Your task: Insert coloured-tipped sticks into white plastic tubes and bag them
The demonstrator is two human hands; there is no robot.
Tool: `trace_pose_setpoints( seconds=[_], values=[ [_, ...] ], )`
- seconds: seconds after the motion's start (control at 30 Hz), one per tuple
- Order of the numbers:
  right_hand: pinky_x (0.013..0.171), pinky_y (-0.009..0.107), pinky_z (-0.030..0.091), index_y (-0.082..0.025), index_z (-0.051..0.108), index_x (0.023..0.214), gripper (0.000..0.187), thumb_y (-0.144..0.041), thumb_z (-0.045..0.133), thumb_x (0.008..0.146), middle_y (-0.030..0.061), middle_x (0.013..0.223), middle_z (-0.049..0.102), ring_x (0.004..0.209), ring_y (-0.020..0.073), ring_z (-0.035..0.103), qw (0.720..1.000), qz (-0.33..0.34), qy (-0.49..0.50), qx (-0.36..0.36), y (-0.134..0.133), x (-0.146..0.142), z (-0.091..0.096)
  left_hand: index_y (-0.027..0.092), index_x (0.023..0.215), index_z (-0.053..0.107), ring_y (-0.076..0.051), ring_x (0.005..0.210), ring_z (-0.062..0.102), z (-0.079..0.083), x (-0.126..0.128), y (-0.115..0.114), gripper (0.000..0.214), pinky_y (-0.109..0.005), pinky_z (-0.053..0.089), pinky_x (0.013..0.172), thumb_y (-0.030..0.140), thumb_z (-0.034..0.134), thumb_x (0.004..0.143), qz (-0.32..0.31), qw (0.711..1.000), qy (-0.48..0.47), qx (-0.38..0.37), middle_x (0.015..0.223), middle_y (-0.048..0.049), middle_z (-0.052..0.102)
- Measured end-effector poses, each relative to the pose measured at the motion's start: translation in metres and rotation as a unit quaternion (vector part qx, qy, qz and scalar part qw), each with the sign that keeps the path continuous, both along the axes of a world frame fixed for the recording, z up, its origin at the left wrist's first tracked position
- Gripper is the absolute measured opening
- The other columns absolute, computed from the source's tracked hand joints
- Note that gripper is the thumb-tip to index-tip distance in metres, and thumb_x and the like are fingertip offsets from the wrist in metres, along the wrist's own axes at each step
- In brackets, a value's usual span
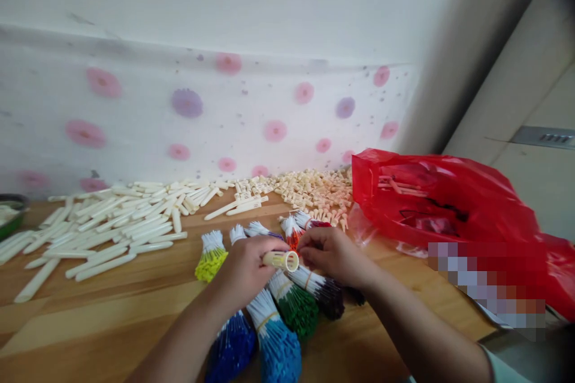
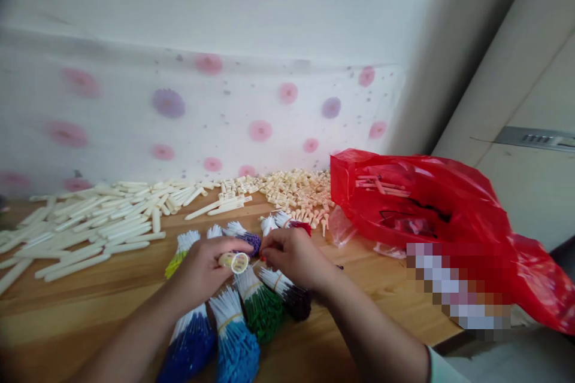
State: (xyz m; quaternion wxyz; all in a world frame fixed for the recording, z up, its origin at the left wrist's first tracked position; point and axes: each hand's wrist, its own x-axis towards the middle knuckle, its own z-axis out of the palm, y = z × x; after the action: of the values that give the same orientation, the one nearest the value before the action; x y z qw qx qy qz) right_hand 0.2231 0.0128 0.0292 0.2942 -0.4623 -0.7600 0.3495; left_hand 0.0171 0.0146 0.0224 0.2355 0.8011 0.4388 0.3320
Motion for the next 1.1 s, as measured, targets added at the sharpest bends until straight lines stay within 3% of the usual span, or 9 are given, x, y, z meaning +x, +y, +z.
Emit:
trace_pose_setpoints(
  seconds=[0.07,0.17,0.33,0.5,0.87,0.97,1.03,1.1],
  values=[
    [0.054,0.019,0.042,-0.014,0.061,0.076,0.011,-0.016,0.051,0.080,-0.0020,0.061,0.058,0.057,0.0093,0.055,0.997,0.039,0.065,-0.024,0.005,-0.014,-0.002,0.019,0.074,0.070,-0.016,0.066,0.062,-0.005,0.001,-0.005,0.012,-0.023,0.044,0.059,0.021,0.059,0.075,0.007,0.996,-0.043,-0.074,0.069,0.0003,0.069],
    [0.057,0.021,0.045,-0.015,0.060,0.082,0.008,-0.021,0.057,0.079,-0.0020,0.065,0.059,0.059,0.0094,0.057,0.983,0.075,0.160,-0.047,0.014,-0.032,-0.009,0.016,0.064,0.065,-0.015,0.060,0.057,-0.014,-0.002,-0.006,0.019,-0.025,0.042,0.057,0.029,0.060,0.077,0.038,0.983,-0.124,-0.133,0.060,-0.0003,0.064],
    [0.063,0.024,0.049,-0.017,0.062,0.100,0.029,-0.025,0.071,0.073,-0.0014,0.071,0.065,0.064,0.0100,0.063,0.888,0.141,0.413,-0.147,0.023,-0.045,-0.028,0.016,0.066,0.062,-0.014,0.062,0.054,-0.025,-0.011,-0.003,0.021,-0.025,0.040,0.062,0.029,0.056,0.082,0.054,0.964,-0.221,-0.140,0.061,0.0003,0.061],
    [0.057,0.018,0.047,-0.020,0.069,0.097,0.018,-0.024,0.069,0.079,-0.0005,0.071,0.068,0.060,0.0065,0.061,0.864,0.132,0.466,-0.135,0.024,-0.044,-0.041,0.018,0.070,0.060,-0.011,0.058,0.047,-0.037,-0.013,-0.008,0.024,-0.023,0.035,0.055,0.037,0.057,0.084,0.036,0.943,-0.272,-0.190,0.061,0.0021,0.058],
    [0.056,0.019,0.049,-0.021,0.072,0.094,0.014,-0.024,0.066,0.081,-0.0001,0.068,0.068,0.058,0.0075,0.059,0.904,0.072,0.418,-0.058,0.012,-0.039,-0.035,0.017,0.068,0.061,-0.010,0.052,0.041,-0.042,0.002,-0.015,0.027,-0.021,0.031,0.050,0.043,0.065,0.076,0.013,0.868,-0.394,-0.300,0.053,0.0016,0.055],
    [0.057,0.020,0.050,-0.018,0.070,0.087,0.010,-0.023,0.064,0.082,0.0006,0.070,0.067,0.062,0.0098,0.061,0.932,0.048,0.360,0.013,0.013,-0.038,-0.031,0.018,0.071,0.062,-0.010,0.051,0.043,-0.045,0.000,-0.013,0.026,-0.021,0.033,0.050,0.043,0.062,0.079,0.017,0.896,-0.352,-0.270,0.057,0.0008,0.058],
    [0.058,0.022,0.050,-0.017,0.069,0.083,0.009,-0.021,0.060,0.083,0.0019,0.071,0.068,0.065,0.0118,0.063,0.957,0.030,0.276,0.087,0.011,-0.032,-0.024,0.018,0.074,0.064,-0.012,0.057,0.050,-0.044,-0.003,-0.010,0.024,-0.023,0.038,0.054,0.040,0.059,0.082,0.036,0.933,-0.288,-0.212,0.064,-0.0007,0.062],
    [0.060,0.022,0.051,-0.019,0.068,0.084,0.010,-0.018,0.058,0.085,0.0023,0.074,0.069,0.068,0.0131,0.064,0.965,-0.014,0.203,0.168,0.004,-0.020,-0.013,0.018,0.076,0.066,-0.015,0.065,0.056,-0.042,-0.007,-0.006,0.020,-0.025,0.042,0.061,0.036,0.059,0.082,0.069,0.962,-0.227,-0.137,0.072,-0.0024,0.066]
  ],
)
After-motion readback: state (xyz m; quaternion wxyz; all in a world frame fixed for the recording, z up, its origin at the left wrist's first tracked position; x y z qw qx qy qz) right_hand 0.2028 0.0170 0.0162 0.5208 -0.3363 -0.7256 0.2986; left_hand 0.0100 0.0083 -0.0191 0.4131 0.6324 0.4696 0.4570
